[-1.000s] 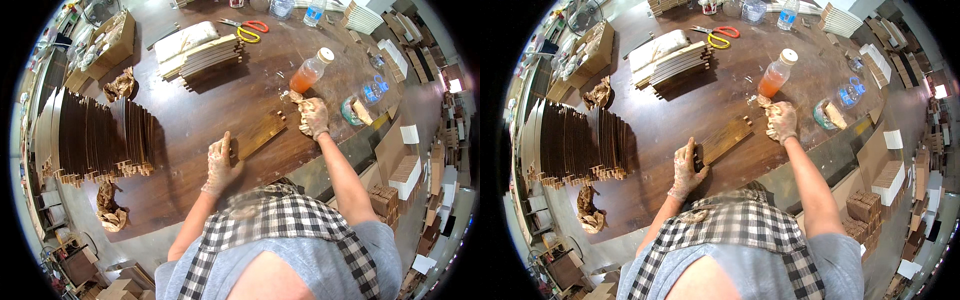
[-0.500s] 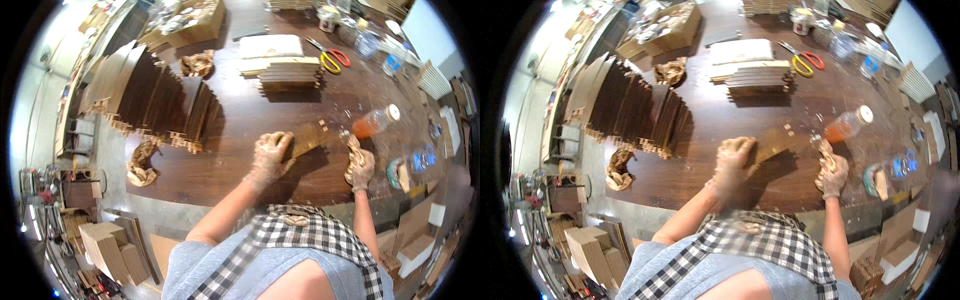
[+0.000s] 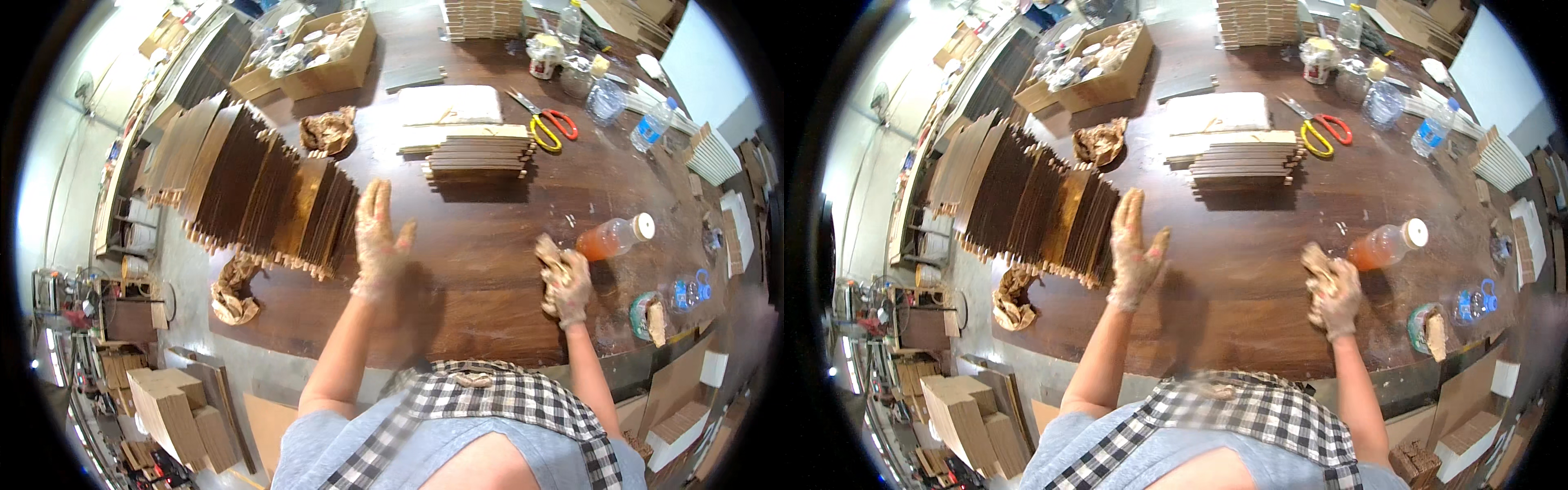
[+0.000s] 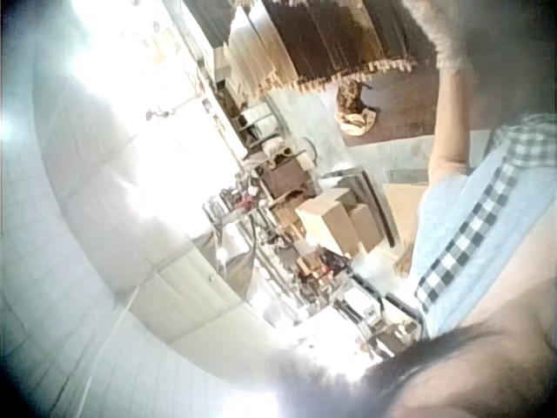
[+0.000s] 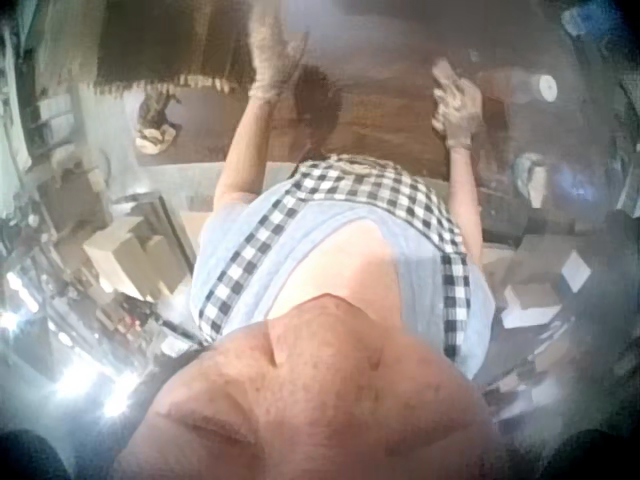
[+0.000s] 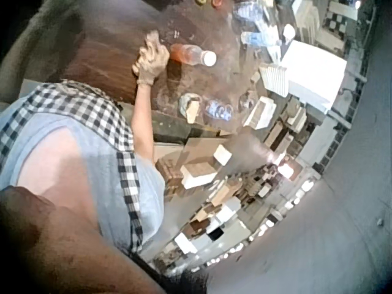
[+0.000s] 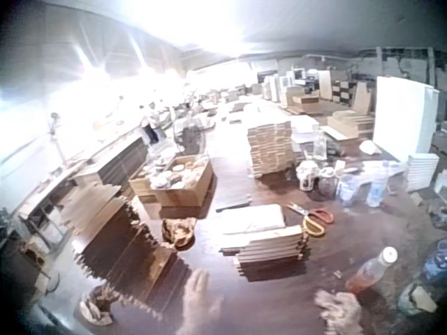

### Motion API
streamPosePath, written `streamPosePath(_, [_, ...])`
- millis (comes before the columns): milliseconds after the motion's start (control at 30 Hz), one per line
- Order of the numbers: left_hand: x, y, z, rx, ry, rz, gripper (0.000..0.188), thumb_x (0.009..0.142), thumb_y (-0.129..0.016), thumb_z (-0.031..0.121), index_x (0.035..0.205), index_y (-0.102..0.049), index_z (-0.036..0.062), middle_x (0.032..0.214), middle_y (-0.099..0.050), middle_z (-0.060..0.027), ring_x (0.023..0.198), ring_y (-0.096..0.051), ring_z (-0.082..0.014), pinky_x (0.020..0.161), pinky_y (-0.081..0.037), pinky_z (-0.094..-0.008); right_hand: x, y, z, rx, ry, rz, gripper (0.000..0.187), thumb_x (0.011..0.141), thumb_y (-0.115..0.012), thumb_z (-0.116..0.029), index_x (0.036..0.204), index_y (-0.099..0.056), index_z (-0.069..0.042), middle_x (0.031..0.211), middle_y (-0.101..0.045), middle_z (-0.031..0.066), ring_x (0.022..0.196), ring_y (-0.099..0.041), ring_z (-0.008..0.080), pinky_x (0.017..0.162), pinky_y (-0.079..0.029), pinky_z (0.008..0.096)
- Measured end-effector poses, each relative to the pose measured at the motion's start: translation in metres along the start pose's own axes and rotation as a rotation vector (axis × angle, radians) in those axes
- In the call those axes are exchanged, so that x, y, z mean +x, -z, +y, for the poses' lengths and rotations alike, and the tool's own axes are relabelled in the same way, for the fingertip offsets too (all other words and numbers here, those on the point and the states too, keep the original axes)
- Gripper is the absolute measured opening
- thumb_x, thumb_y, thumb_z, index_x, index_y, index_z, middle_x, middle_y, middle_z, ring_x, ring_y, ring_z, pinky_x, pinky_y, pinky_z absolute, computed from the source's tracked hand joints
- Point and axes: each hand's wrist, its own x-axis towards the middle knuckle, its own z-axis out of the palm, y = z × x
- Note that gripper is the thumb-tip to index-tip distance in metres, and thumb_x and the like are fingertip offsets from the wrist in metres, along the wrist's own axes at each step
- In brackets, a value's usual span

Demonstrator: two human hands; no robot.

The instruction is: The person polishes small rectangular wood pieces by hand using a cloth dampened with liquid from a bottle.

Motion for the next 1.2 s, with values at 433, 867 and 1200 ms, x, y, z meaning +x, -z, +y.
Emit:
streamPosePath(433, [0.021,-0.107,0.008,-0.797,0.496,-0.034,0.078,0.089,-0.076,0.004,0.156,-0.036,0.0043,0.149,-0.044,-0.0151,0.125,-0.055,-0.0243,0.102,-0.051,-0.0351,0.112,-0.074,-0.041,0.418,-0.234,-0.247,0.078,0.084,-0.074,-0.010,0.153,-0.041,0.001,0.147,-0.054,0.0234,0.128,-0.060,0.0276,0.108,-0.048,0.0340])
streamPosePath(867, [-0.120,-0.043,0.036,-0.311,0.046,-0.326,0.120,0.061,-0.094,0.019,0.158,-0.027,-0.0030,0.135,-0.057,-0.0200,0.118,-0.055,-0.0386,0.102,-0.046,-0.0481,0.032,-0.011,-0.114,0.168,-0.093,-0.245,0.018,0.091,-0.066,-0.022,0.101,-0.070,-0.008,0.097,-0.065,0.0095,0.089,-0.066,0.0227,0.083,-0.054,0.0378])
streamPosePath(1200, [-0.116,-0.052,0.032,-0.424,0.023,-0.267,0.114,0.066,-0.091,0.012,0.158,-0.027,-0.0051,0.124,-0.065,-0.0178,0.106,-0.061,-0.0342,0.093,-0.051,-0.0439,0.049,-0.066,-0.040,-0.320,0.179,-0.133,0.011,0.088,-0.067,-0.020,0.086,-0.063,-0.010,0.084,-0.060,0.0088,0.080,-0.054,0.0234,0.077,-0.048,0.0396])
